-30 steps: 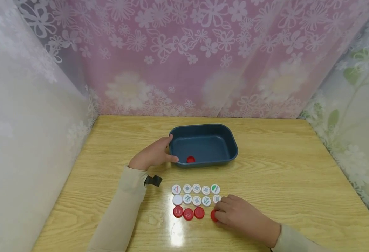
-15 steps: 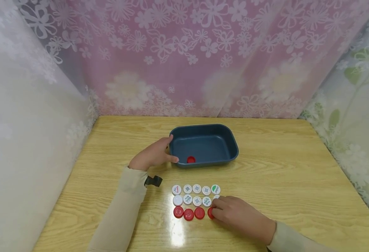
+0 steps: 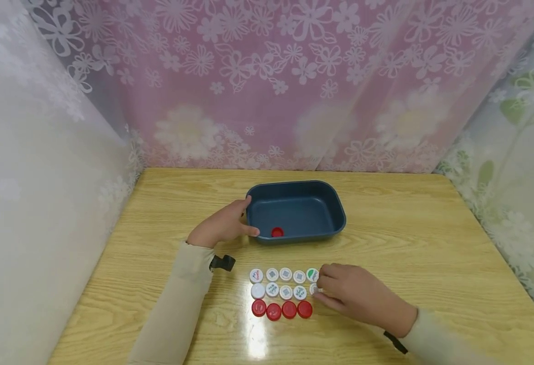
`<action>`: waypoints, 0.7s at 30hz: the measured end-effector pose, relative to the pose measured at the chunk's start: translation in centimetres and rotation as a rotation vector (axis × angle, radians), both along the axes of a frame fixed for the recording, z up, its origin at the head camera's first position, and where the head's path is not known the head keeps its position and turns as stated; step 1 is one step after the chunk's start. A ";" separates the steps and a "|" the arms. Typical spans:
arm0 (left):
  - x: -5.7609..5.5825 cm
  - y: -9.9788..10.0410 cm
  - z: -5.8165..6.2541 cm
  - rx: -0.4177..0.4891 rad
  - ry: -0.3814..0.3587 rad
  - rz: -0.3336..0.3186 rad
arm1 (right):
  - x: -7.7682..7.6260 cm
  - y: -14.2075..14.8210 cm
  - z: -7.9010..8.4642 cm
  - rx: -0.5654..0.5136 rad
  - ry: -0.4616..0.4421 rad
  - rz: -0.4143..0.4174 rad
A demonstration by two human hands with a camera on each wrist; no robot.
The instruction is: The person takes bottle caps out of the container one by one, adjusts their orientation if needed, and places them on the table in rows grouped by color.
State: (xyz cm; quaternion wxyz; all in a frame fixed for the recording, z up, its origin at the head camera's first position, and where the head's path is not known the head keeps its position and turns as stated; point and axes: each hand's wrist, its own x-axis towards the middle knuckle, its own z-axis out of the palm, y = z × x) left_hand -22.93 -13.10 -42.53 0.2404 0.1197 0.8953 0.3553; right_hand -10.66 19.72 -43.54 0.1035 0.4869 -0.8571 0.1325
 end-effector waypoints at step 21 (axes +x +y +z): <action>0.3 0.0 0.1 -0.026 0.033 0.013 | -6.6 3.4 2.4 -0.281 0.048 -0.265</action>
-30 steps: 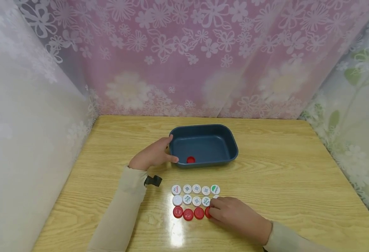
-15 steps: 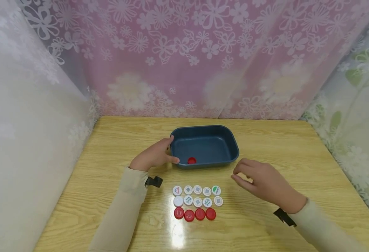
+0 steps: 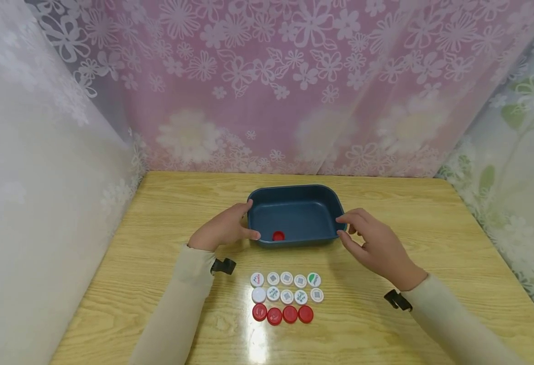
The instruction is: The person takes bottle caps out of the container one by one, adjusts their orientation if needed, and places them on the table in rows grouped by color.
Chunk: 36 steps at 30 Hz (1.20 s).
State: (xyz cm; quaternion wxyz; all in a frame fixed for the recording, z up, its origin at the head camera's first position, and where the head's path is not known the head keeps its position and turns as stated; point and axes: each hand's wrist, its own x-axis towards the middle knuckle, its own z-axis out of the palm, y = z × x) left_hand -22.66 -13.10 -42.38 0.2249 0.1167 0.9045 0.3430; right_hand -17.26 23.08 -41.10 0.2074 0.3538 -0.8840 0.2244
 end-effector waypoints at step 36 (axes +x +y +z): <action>-0.6 -0.4 -0.5 -0.029 0.047 -0.014 | -13.2 -13.7 2.9 0.986 -0.208 0.420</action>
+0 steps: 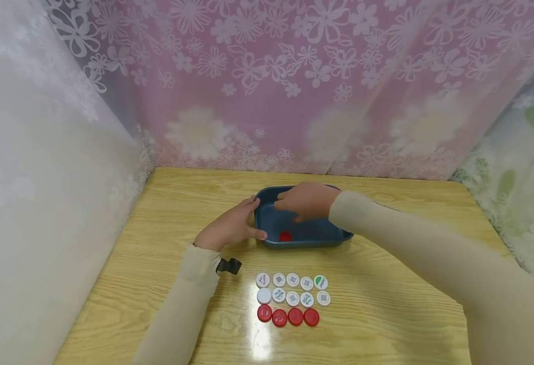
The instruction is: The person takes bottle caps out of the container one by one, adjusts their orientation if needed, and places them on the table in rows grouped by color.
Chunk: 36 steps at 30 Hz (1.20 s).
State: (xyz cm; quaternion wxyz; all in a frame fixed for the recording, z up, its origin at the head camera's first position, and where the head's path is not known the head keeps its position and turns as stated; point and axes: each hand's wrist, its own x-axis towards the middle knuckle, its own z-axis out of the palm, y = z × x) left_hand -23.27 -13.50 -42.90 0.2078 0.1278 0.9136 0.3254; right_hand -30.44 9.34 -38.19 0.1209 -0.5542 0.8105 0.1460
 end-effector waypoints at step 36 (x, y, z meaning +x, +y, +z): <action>-0.2 0.3 -0.1 -0.018 0.022 -0.008 | 0.9 1.7 -2.9 -0.225 -0.093 -0.139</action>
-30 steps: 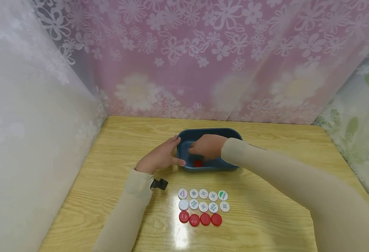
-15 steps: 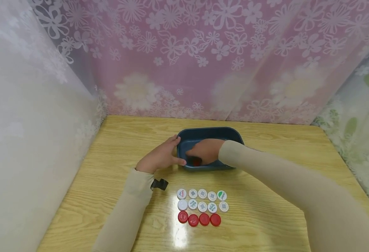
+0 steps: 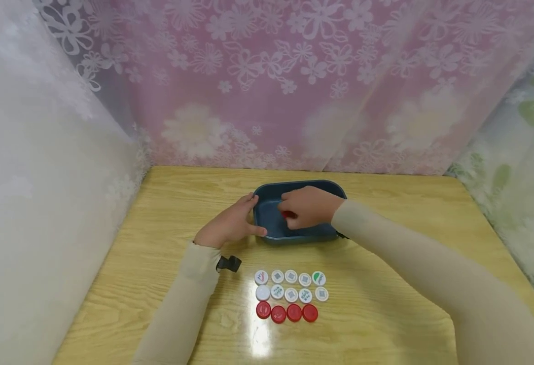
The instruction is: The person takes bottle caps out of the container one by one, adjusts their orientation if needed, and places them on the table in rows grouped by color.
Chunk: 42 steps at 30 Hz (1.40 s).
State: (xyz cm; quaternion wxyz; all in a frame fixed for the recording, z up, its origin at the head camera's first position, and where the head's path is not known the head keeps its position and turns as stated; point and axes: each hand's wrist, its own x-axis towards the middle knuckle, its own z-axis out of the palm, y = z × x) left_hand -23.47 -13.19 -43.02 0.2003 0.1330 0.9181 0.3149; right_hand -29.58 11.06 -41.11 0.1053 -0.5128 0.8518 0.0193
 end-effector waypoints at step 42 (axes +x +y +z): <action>0.3 -2.7 0.1 0.029 -0.033 0.023 | 20.5 7.2 -6.0 -0.260 0.220 -0.031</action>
